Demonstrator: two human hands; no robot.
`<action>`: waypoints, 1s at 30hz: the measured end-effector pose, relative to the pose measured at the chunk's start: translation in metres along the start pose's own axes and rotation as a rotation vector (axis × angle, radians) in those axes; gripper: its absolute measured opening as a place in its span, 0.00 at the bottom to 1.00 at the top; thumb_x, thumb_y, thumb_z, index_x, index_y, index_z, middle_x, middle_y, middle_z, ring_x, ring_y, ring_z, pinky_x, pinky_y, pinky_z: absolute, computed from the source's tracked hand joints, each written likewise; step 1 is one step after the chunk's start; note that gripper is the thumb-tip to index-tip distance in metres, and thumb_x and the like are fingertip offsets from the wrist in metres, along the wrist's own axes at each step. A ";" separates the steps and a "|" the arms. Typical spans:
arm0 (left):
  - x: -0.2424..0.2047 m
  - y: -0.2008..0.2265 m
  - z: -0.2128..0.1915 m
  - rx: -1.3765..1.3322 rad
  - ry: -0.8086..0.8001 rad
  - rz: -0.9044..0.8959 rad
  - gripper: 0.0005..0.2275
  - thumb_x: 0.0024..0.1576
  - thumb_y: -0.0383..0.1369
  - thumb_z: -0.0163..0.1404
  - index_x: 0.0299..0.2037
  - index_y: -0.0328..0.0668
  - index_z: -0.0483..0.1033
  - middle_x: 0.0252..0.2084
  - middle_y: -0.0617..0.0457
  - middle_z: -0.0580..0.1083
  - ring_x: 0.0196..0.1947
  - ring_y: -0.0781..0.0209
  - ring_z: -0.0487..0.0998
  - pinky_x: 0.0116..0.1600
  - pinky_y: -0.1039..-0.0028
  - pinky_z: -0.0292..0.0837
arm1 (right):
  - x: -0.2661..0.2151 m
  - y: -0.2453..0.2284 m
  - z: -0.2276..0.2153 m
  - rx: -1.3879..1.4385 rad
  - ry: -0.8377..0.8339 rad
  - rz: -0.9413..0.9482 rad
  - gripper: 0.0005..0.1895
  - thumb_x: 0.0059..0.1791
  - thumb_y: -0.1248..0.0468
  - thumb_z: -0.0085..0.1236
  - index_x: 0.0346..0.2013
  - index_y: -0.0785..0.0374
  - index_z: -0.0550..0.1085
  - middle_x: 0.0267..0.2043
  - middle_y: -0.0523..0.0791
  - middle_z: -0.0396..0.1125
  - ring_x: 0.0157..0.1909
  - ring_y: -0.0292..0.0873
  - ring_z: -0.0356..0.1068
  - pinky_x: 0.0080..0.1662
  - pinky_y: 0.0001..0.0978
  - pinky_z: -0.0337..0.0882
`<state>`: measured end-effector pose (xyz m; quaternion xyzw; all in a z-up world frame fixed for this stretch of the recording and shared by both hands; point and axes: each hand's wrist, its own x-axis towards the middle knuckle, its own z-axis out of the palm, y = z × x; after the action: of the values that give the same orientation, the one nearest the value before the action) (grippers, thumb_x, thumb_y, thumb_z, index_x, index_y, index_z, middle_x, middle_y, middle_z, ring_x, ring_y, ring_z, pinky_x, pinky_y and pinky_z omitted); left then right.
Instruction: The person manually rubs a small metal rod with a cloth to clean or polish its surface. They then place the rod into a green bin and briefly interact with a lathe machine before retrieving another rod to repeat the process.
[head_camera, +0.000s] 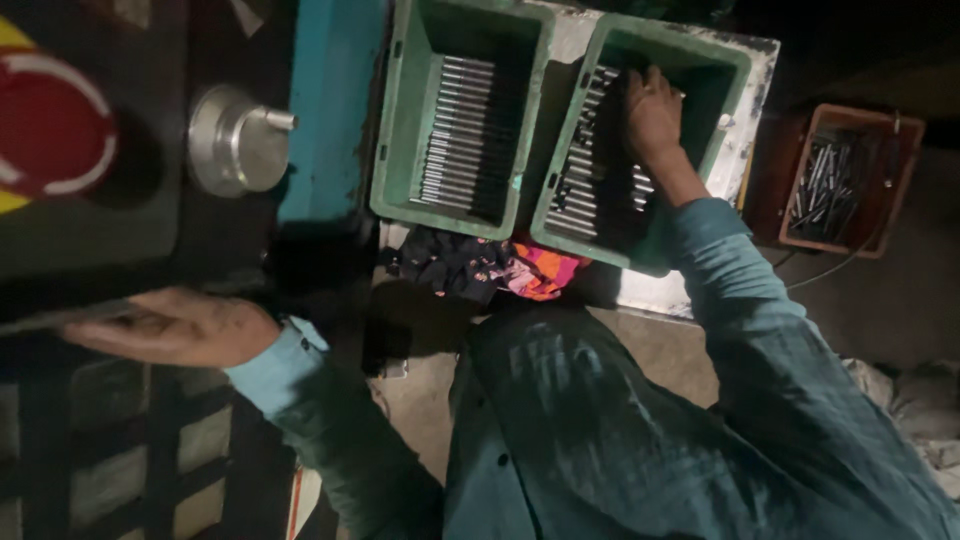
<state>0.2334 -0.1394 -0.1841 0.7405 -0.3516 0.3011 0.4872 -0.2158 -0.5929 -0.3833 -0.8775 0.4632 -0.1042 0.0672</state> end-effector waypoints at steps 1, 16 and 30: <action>0.003 0.003 -0.002 0.043 -0.017 0.016 0.24 0.79 0.31 0.37 0.81 0.55 0.40 0.81 0.50 0.39 0.82 0.56 0.50 0.83 0.62 0.57 | -0.001 -0.003 0.001 0.076 -0.006 0.002 0.18 0.60 0.65 0.48 0.65 0.65 0.69 0.64 0.62 0.61 0.62 0.64 0.63 0.58 0.61 0.65; 0.005 -0.018 0.001 0.197 -0.011 0.084 0.22 0.77 0.32 0.34 0.79 0.52 0.42 0.82 0.49 0.43 0.81 0.56 0.52 0.79 0.68 0.61 | -0.030 -0.019 0.006 0.043 0.034 0.051 0.20 0.57 0.68 0.43 0.63 0.60 0.71 0.66 0.56 0.63 0.66 0.61 0.61 0.58 0.66 0.60; 0.000 -0.004 0.008 -0.060 0.015 -0.059 0.26 0.80 0.31 0.40 0.81 0.47 0.38 0.82 0.47 0.42 0.79 0.57 0.55 0.83 0.67 0.58 | 0.004 -0.009 0.000 0.013 -0.082 -0.039 0.17 0.54 0.60 0.53 0.56 0.63 0.73 0.60 0.56 0.65 0.62 0.61 0.63 0.54 0.59 0.66</action>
<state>0.2372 -0.1459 -0.1885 0.7333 -0.3348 0.2813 0.5207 -0.2064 -0.5907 -0.3808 -0.8895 0.4421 -0.0727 0.0899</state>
